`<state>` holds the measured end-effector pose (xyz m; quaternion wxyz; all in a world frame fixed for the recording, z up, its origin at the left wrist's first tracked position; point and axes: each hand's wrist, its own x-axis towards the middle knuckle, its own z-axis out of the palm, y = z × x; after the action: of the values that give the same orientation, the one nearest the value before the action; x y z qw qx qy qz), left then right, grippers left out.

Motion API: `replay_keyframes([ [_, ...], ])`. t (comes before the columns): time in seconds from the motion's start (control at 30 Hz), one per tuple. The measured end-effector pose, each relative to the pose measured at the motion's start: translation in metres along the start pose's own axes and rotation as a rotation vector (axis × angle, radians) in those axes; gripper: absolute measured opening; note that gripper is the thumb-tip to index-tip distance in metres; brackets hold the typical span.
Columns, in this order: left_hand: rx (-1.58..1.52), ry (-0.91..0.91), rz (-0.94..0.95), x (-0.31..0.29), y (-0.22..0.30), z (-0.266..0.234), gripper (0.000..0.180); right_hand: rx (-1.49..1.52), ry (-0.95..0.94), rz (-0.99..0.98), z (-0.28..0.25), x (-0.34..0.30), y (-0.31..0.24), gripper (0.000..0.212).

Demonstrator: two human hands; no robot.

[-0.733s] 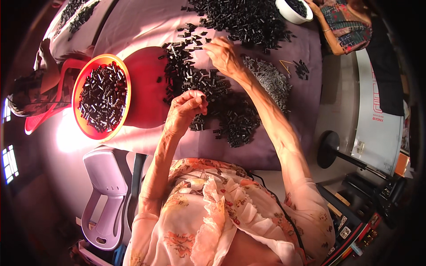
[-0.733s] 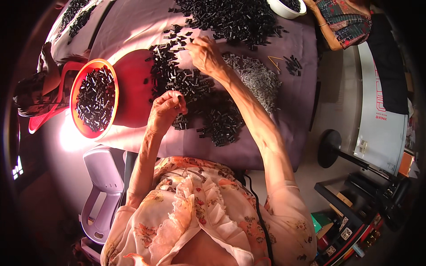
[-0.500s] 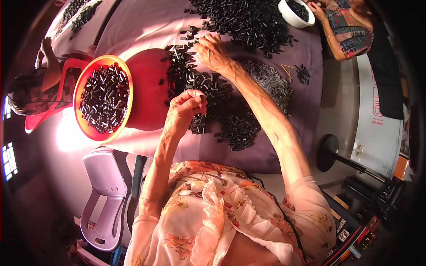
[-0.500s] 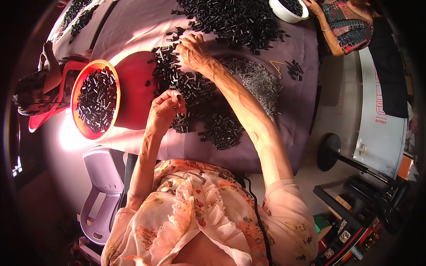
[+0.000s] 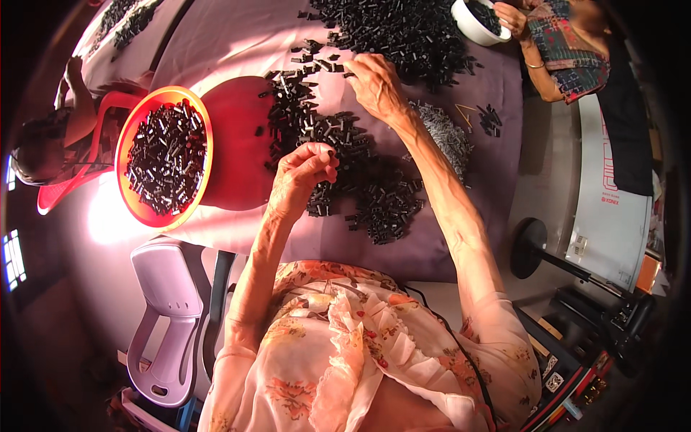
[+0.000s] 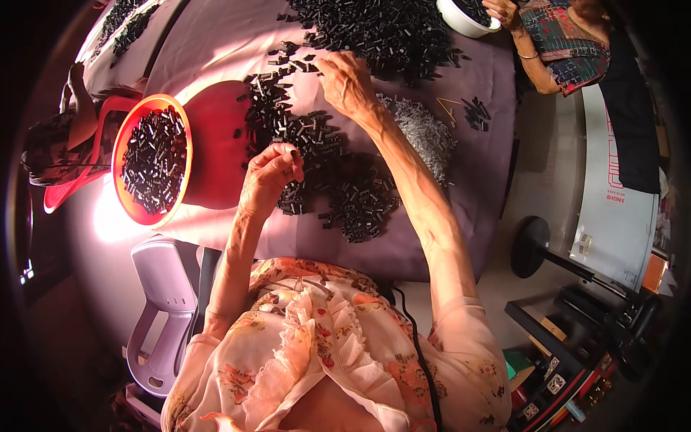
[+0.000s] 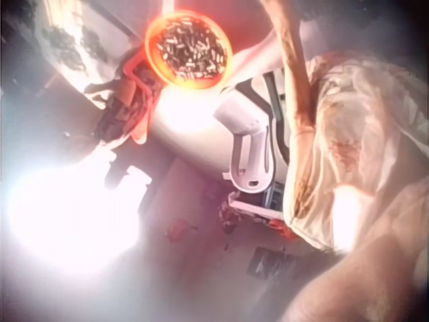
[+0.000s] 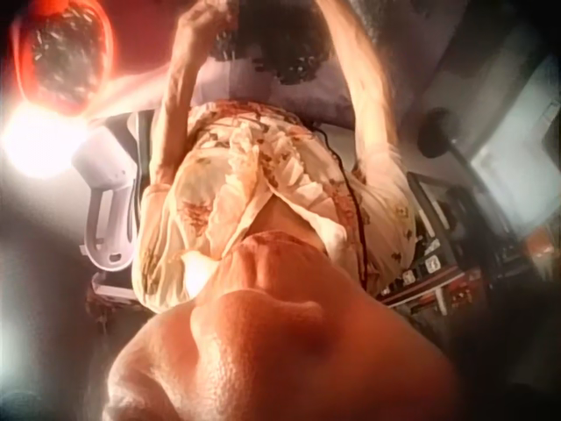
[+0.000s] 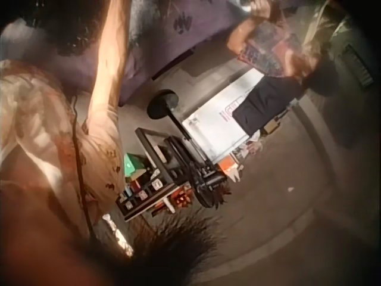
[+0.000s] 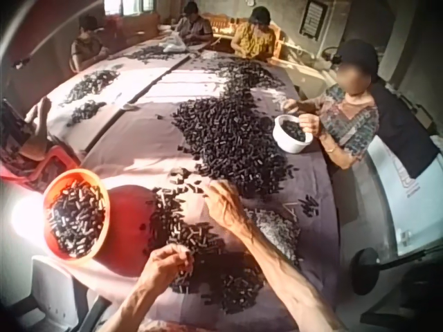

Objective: The person assembles small black plastic components by hand, inserting tiny metal pins or springs into them.

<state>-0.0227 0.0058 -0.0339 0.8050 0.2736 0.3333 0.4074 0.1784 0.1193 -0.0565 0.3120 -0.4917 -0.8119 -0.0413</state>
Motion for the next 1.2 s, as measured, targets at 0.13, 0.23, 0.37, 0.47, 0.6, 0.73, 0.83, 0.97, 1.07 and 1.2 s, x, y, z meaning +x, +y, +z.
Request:
replay_keyframes([
  [0.13, 0.007, 0.008, 0.010, -0.002, 0.001, -0.001, 0.014, -0.056, -0.239, 0.084, 0.012, 0.016, -0.011, 0.043],
  [0.23, 0.011, 0.004, 0.008, 0.000, 0.002, 0.001, 0.013, -0.049, -0.206, -0.004, 0.032, 0.015, -0.005, 0.044],
  [0.37, 0.003, 0.079, 0.069, 0.000, 0.011, -0.012, 0.011, -0.075, -0.444, 0.004, 0.033, 0.006, -0.027, 0.054],
  [0.47, -0.094, 0.072, 0.233, 0.000, 0.020, -0.047, 0.011, -0.015, -0.415, -0.037, 0.025, -0.016, -0.047, 0.055],
  [0.6, -0.085, 0.170, 0.332, -0.001, 0.038, -0.068, 0.009, -0.029, -0.209, -0.079, -0.009, -0.028, -0.028, 0.038],
  [0.73, 0.044, 0.240, 0.358, 0.004, 0.044, -0.083, 0.010, -0.141, -0.127, 0.278, -0.031, -0.023, 0.026, 0.035],
  [0.83, 0.102, 0.167, 0.383, 0.012, 0.039, -0.087, 0.011, -0.244, -0.236, 0.410, -0.026, -0.020, 0.035, 0.043],
  [0.97, 0.068, 0.053, 0.371, 0.018, 0.036, -0.096, 0.014, -0.194, -0.256, 0.513, -0.006, -0.001, 0.036, 0.048],
  [1.07, -0.072, -0.046, 0.383, 0.021, 0.033, -0.107, 0.016, -0.140, -0.288, 0.571, 0.005, 0.010, 0.035, 0.050],
  [1.2, -0.181, -0.129, 0.371, 0.022, 0.033, -0.121, 0.022, -0.066, -0.403, 0.506, 0.017, 0.017, 0.010, 0.045],
])
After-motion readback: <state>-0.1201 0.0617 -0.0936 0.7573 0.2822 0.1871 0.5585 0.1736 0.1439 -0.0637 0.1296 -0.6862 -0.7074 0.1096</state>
